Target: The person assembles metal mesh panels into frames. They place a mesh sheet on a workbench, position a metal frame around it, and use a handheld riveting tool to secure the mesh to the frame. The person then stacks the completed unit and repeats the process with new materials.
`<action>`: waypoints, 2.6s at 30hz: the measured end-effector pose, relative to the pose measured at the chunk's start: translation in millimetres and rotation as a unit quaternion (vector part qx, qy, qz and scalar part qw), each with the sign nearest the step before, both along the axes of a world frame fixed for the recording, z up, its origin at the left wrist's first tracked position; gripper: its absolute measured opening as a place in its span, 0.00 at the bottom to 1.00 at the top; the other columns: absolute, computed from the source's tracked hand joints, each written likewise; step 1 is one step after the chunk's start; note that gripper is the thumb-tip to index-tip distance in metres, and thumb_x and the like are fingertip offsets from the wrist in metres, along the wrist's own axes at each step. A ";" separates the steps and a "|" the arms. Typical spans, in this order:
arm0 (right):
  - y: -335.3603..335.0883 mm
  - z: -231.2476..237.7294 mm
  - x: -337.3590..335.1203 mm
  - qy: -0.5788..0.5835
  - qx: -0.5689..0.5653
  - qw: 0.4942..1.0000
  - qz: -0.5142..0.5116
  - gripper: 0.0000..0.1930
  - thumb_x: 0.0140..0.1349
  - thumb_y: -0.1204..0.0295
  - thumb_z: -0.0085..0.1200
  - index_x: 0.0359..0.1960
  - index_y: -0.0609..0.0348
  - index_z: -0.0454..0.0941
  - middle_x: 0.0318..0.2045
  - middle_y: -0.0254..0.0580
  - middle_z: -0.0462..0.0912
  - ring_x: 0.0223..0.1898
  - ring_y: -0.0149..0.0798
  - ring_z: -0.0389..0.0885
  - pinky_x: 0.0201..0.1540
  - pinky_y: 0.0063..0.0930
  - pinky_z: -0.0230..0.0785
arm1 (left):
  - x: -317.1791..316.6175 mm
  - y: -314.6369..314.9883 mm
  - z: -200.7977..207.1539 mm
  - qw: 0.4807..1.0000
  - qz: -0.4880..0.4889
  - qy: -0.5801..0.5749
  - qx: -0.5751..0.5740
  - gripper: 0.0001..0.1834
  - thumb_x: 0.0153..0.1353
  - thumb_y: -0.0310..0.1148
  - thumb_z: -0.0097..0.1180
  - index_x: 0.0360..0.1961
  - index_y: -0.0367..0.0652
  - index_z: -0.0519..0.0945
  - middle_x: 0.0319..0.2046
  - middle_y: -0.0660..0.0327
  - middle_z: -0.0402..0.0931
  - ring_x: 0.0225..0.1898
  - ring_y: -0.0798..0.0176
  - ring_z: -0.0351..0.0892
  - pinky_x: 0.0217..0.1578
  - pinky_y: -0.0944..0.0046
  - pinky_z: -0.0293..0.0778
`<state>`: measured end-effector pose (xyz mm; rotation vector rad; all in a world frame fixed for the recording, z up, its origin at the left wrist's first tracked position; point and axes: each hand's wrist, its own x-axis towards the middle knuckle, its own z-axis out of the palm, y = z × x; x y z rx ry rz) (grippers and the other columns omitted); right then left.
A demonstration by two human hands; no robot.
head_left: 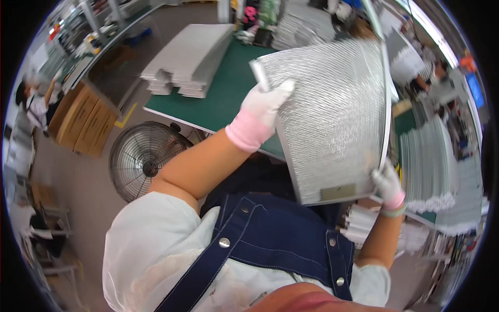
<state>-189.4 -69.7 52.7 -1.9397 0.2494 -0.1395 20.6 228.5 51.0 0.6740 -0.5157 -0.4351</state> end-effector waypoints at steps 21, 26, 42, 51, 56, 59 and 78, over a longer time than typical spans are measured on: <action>31.9 52.1 38.3 0.045 -0.369 0.902 0.220 0.20 0.70 0.54 0.49 0.39 0.63 0.76 0.25 0.52 0.77 0.29 0.51 0.76 0.36 0.37 0.69 | -49.0 -88.2 92.6 0.414 -0.190 -0.679 0.575 0.25 0.59 0.47 0.61 0.46 0.35 0.78 0.36 0.51 0.79 0.40 0.53 0.80 0.44 0.55 0.75; 38.4 50.7 12.9 -0.106 -0.530 0.833 0.116 0.17 0.63 0.55 0.56 0.32 0.58 0.77 0.23 0.46 0.78 0.27 0.51 0.80 0.30 0.42 0.72 | -39.7 -87.4 92.3 0.446 -0.219 -0.675 0.545 0.22 0.63 0.47 0.56 0.41 0.34 0.81 0.28 0.54 0.80 0.33 0.55 0.81 0.38 0.58 0.75; 53.1 35.6 3.9 -0.204 -0.646 0.734 0.044 0.15 0.62 0.58 0.57 0.23 0.53 0.73 0.18 0.40 0.77 0.20 0.45 0.79 0.23 0.38 0.71 | -55.4 -66.7 40.6 0.435 0.108 -0.798 0.402 0.15 0.65 0.45 0.53 0.30 0.45 0.75 0.19 0.57 0.78 0.24 0.50 0.81 0.27 0.53 0.78; 65.8 46.8 19.5 -0.230 -0.696 0.679 0.030 0.11 0.61 0.63 0.57 0.23 0.52 0.73 0.16 0.40 0.76 0.18 0.43 0.79 0.21 0.37 0.72 | -58.8 -68.0 45.8 0.432 0.165 -0.794 0.394 0.16 0.66 0.44 0.52 0.26 0.44 0.76 0.19 0.56 0.78 0.24 0.50 0.81 0.27 0.53 0.78; 59.5 48.3 19.9 -0.238 -0.659 0.712 0.052 0.10 0.60 0.64 0.56 0.26 0.53 0.74 0.18 0.39 0.76 0.19 0.45 0.79 0.22 0.38 0.71 | -56.0 -71.3 55.8 0.432 0.112 -0.794 0.413 0.16 0.66 0.44 0.51 0.27 0.43 0.77 0.19 0.55 0.79 0.24 0.49 0.81 0.28 0.52 0.78; 57.8 48.5 23.6 -0.254 -0.638 0.724 0.064 0.10 0.61 0.63 0.56 0.27 0.54 0.73 0.18 0.40 0.76 0.20 0.46 0.79 0.23 0.38 0.71 | -58.6 -75.8 58.7 0.400 0.114 -0.800 0.432 0.17 0.66 0.44 0.51 0.28 0.42 0.77 0.20 0.54 0.79 0.24 0.49 0.81 0.29 0.53 0.78; 84.1 39.5 35.0 -0.113 -0.533 0.836 0.069 0.17 0.66 0.56 0.52 0.30 0.59 0.75 0.23 0.49 0.80 0.28 0.53 0.81 0.31 0.44 0.73 | -29.3 -33.3 65.8 0.497 -0.067 -0.724 0.473 0.15 0.68 0.42 0.49 0.41 0.39 0.75 0.30 0.49 0.78 0.36 0.47 0.80 0.38 0.53 0.74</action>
